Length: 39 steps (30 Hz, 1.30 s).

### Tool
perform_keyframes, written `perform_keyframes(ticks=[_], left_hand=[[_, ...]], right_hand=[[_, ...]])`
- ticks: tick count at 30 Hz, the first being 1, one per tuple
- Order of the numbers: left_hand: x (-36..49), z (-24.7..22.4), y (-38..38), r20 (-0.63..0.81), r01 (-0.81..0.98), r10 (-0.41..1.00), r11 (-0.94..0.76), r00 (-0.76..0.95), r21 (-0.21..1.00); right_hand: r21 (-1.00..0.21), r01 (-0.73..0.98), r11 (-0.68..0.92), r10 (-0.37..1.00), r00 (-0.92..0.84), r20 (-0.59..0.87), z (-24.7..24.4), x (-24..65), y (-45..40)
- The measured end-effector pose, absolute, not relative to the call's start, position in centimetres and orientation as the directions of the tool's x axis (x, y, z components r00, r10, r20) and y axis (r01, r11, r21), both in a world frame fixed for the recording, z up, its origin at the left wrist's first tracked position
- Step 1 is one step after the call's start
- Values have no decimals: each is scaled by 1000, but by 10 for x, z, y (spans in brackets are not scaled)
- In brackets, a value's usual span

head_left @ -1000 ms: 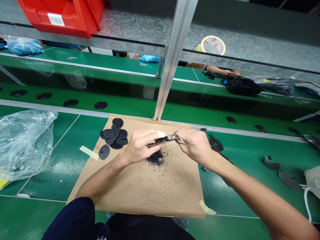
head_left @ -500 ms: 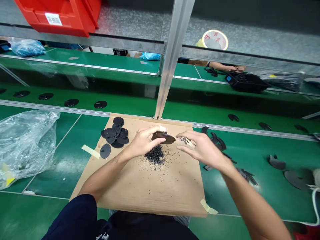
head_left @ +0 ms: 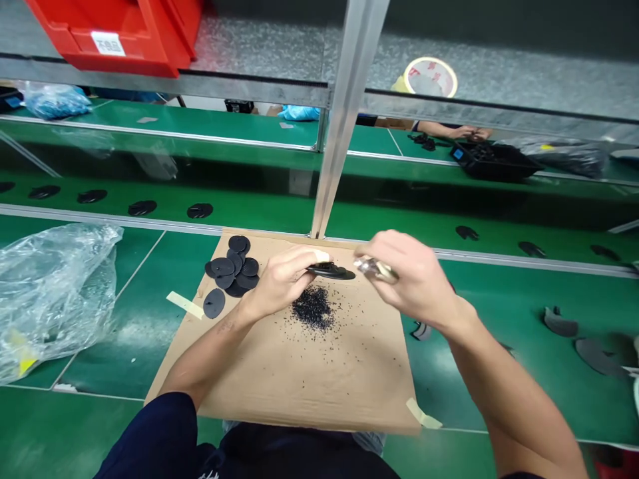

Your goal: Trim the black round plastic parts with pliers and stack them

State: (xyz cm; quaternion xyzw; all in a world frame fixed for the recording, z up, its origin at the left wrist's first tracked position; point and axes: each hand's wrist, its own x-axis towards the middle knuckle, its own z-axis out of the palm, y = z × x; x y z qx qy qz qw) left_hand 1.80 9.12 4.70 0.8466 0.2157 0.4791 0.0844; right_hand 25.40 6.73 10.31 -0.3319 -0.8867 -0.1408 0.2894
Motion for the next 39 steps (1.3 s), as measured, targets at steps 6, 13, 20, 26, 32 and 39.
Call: perform_keyframes(ticks=[6,13,20,26,32,39], left_hand=[[18,56,82,799,184,493,-870,343,458],[19,54,80,851,204,419,-906,317,370],[16,55,80,872,222,378,-921,310,321],[16,56,81,883,210,342,-935,323,285],[19,49,81,917,228,297,-944,267,240],[19,54,82,903,209,242,-962,356,175]], right_hand=[[144,756,639,572,-592,567,96,254,71],[347,760,549,520,-636,571,103,243,65],[463,766,446,516,-643,566,105,240,60],[452,773,446,540,-635,552,106,237,57],[346,755,557,625,-656,423,118,238,61],[295,785,545,690,-619,374,115,248,70]])
